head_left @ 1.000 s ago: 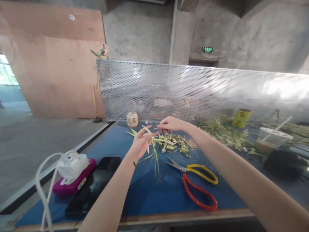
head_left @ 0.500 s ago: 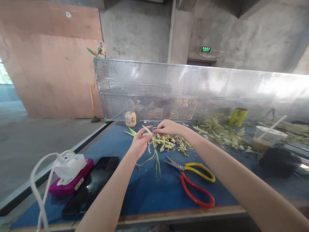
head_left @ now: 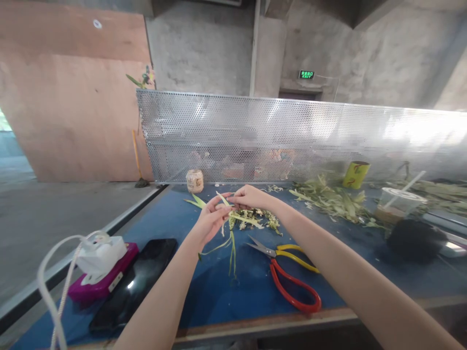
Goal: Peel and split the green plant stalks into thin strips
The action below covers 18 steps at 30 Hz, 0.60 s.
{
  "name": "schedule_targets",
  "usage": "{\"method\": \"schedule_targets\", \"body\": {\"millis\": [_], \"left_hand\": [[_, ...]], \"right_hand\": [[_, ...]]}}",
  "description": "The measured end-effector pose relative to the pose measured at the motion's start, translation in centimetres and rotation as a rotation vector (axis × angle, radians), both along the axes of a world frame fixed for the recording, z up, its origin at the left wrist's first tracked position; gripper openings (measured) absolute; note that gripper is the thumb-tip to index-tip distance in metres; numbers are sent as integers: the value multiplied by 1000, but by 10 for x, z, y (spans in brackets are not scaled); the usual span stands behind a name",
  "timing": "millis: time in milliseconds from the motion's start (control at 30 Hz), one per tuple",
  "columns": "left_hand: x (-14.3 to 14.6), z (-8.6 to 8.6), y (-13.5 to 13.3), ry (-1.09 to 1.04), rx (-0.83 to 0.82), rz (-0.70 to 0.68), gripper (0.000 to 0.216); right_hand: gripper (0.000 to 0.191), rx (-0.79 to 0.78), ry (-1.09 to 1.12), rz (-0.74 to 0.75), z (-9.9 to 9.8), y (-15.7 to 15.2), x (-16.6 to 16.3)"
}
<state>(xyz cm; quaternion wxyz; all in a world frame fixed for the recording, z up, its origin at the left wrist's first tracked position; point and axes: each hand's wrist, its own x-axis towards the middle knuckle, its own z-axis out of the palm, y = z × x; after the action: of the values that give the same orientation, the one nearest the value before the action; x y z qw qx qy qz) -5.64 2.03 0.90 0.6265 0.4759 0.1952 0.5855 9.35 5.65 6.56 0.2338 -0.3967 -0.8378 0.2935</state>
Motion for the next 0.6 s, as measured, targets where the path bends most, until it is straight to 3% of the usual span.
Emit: {"method": "schedule_targets", "body": {"millis": [167,400,600], "left_hand": [[0,-1,3,9,18,41,38],[0,-2,3,28,1,-14,41],[-3,3,0,-16,-40,41,45]], "right_hand": [[41,-58,157,31,-4,4,2],[32,-66,230,33,-13,-3,3],[34,-269,583,-18,-38,0,14]]}}
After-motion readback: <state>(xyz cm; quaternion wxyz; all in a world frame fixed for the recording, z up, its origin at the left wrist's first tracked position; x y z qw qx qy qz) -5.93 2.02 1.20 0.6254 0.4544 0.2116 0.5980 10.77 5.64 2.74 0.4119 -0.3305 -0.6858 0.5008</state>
